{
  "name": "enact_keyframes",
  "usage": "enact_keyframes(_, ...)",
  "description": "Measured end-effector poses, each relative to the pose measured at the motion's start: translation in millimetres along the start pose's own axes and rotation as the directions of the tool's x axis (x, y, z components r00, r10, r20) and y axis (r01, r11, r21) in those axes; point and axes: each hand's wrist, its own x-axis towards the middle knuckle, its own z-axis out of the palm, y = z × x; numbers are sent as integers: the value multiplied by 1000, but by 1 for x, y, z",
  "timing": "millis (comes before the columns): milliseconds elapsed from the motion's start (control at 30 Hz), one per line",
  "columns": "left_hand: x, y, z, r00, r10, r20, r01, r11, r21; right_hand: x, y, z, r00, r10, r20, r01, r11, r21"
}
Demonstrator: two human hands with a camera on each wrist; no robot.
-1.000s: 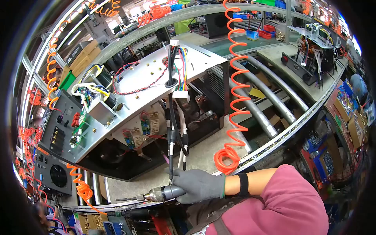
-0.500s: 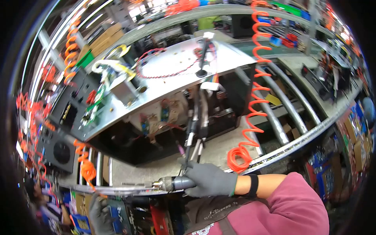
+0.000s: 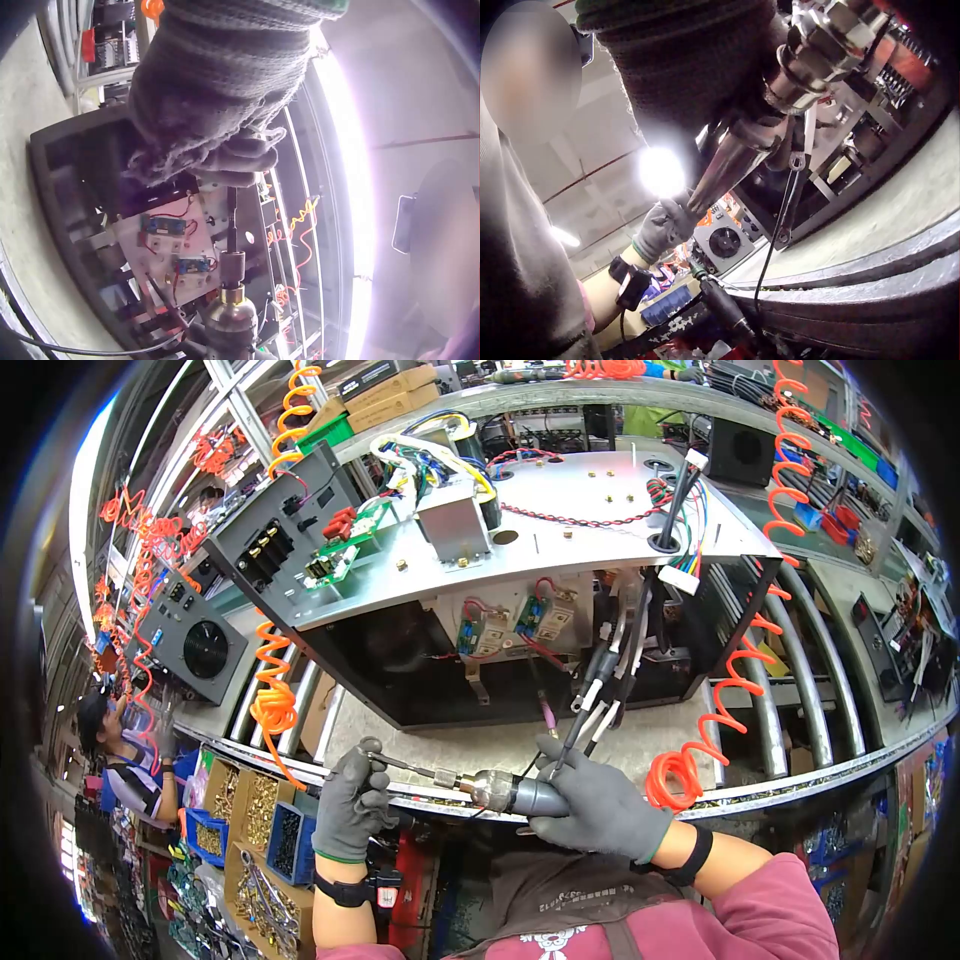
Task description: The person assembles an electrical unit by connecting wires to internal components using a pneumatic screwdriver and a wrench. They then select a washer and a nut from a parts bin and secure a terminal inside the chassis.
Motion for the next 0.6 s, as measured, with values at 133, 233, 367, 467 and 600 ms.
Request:
enact_keyframes(133, 3, 2, -1, 1000, 9, -19, -9, 1000, 20, 0, 1, 2, 999, 18, 46, -16, 999, -29)
enact_keyframes(233, -1, 6, 7, 997, 69, -36, -61, 978, 202, -1, -3, -2, 988, 111, 110, -108, 994, -32)
enact_keyframes(367, 3, 13, -6, 985, 171, 16, -168, 943, 288, -2, 2, 4, 996, 77, 42, -76, 997, -31)
enact_keyframes(467, 5, 19, -2, 984, 178, -1, -165, 912, 375, 0, -1, 0, 989, 111, 102, -111, 994, -3)
enact_keyframes(600, 7, 24, 1, 985, 172, 2, -152, 869, 471, -1, -1, 1, 994, 76, 76, -77, 997, 3)
